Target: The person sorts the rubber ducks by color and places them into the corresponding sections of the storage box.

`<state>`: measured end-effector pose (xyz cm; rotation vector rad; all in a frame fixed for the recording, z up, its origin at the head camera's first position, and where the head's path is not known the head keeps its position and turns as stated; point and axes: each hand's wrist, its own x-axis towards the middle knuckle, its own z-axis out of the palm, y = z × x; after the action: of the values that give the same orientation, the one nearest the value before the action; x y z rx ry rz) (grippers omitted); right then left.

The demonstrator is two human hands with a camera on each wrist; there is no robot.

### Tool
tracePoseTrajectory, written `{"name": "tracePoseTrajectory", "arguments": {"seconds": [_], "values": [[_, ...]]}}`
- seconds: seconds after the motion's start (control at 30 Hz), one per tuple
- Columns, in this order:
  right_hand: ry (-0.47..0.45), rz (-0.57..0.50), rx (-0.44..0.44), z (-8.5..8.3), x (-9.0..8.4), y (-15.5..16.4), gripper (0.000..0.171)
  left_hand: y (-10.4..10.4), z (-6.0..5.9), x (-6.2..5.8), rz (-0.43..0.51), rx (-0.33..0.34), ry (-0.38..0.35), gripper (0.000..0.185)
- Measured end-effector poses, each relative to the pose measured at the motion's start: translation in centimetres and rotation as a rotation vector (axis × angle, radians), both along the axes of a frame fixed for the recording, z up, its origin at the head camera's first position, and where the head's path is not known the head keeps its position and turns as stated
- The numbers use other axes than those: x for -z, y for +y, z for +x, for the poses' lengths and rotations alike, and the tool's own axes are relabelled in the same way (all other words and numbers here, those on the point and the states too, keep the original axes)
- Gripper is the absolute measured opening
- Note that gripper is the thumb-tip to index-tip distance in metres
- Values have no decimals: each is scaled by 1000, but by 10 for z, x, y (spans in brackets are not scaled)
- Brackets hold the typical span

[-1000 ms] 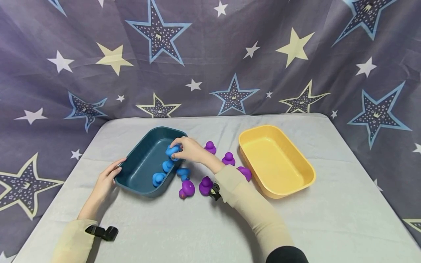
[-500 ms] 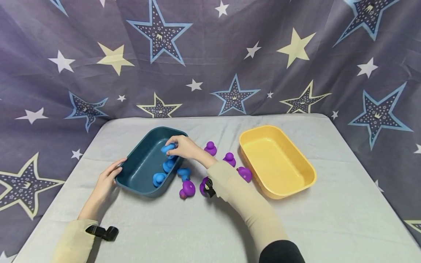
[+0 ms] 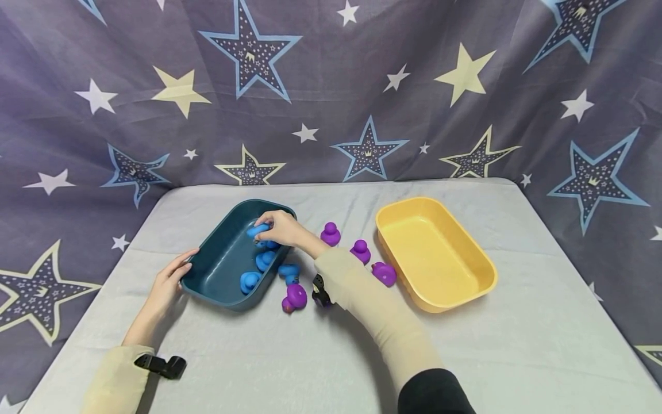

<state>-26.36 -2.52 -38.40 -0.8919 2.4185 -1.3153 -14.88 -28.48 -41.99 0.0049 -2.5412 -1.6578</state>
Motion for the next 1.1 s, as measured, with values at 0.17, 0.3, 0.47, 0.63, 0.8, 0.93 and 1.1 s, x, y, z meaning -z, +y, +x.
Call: {"name": "tracePoseTrajectory", "arguments": {"seconds": [0.17,0.3,0.47,0.63,0.8,0.93,1.1], "values": [[7,11,21,-2,2,-4,26,0,0,0,2,7,4,37],[27,27,31,-3,3,-8,26,0,0,0,-3,9,9,37],[17,14,30,-4,5,-11,26,0,0,0,0,10,9,37],[10,17,46,-6,8,-15,26,0,0,1,-2,10,10,37],[11,28,59,-5,7,-19,26,0,-1,1,1,8,13,37],[16,36,64,-5,8,-21,26,-1,-1,1,12,5,10,36],[9,55,71,-5,7,-23,27,-1,-2,0,16,3,0,37]]}}
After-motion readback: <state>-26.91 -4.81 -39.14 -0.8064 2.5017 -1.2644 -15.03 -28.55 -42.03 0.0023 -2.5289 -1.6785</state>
